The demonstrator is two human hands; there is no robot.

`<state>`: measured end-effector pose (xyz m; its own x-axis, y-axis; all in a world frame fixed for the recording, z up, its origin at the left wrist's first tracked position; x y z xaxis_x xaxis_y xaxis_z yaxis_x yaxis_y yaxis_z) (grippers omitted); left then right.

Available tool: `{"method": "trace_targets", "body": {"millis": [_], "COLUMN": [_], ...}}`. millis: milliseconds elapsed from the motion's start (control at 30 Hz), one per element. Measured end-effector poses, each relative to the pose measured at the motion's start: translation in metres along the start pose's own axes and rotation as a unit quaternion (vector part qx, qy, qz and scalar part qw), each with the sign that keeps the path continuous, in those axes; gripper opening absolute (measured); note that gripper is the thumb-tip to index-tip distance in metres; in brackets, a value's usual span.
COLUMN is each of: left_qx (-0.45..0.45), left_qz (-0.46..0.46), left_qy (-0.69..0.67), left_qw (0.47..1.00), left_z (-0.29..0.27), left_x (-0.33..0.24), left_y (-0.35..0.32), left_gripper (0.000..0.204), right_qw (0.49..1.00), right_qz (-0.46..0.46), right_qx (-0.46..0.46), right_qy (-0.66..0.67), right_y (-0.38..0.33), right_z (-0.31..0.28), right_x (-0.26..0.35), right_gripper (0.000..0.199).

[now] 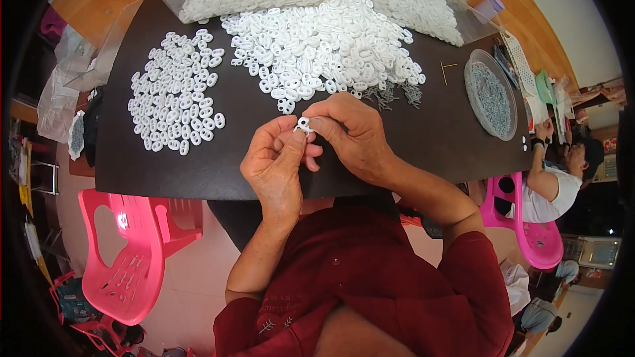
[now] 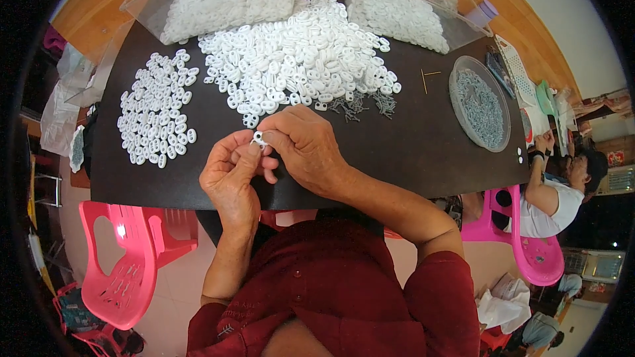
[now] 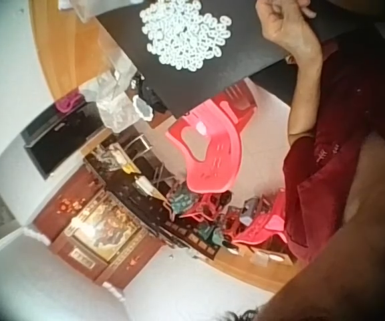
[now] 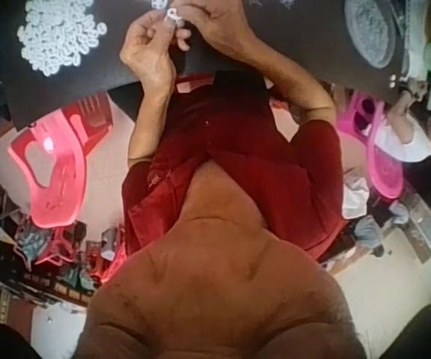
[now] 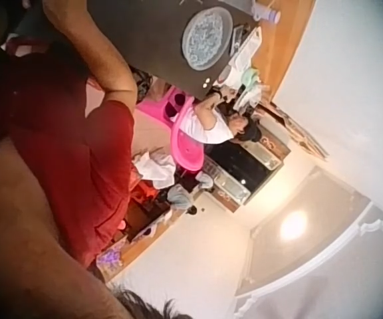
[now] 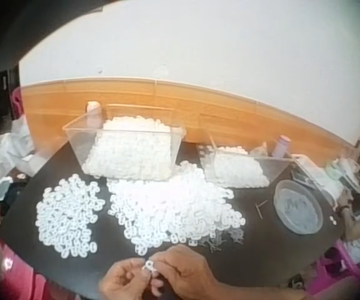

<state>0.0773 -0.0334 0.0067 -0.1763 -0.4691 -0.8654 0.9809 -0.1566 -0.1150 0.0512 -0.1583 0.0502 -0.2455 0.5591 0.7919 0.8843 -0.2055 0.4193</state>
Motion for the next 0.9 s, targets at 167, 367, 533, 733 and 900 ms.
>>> {"method": "trace_targets", "body": {"millis": [167,367,533,733,900], "left_qx": [0.007,0.016,-0.020,0.008,0.019], "left_qz": [0.017,0.001,-0.025,-0.018,0.000], "left_qy": [0.009,-0.039,-0.056,-0.046,-0.020], "left_qw": [1.000,0.999,0.998,0.999,1.000], "left_z": [0.000,0.000,0.004,0.005,0.004], "left_x": [0.002,0.003,-0.001,0.000,0.004], "left_y": [0.000,0.002,-0.001,-0.005,-0.004], "left_gripper": [0.021,0.020,0.019,0.019,0.019], "right_qw": [0.999,0.993,0.988,0.984,0.991], "right_qz": [-0.041,-0.110,-0.142,-0.157,-0.120], "right_qx": [0.004,-0.001,-0.018,-0.049,-0.047], "right_qy": [-0.016,-0.048,-0.051,-0.065,-0.044], "right_y": [-0.002,-0.003,-0.006,-0.010,-0.012], "right_z": [-0.001,0.000,0.001,-0.004,-0.006], "right_x": [0.002,0.015,0.020,0.018,0.012], "right_gripper": [0.015,0.031,0.037,0.037,0.037]}}
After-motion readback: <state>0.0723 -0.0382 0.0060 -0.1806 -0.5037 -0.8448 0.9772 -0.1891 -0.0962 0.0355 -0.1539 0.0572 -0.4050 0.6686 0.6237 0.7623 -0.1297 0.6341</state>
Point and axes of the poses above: each hand's wrist, its own y-axis towards the middle knuckle, its own z-axis out of the palm, x = y × z, the point moved 7 cm from there along y, towards the middle knuckle, and after that the axes turned 5 degrees about -x, right-handed, at the moved point
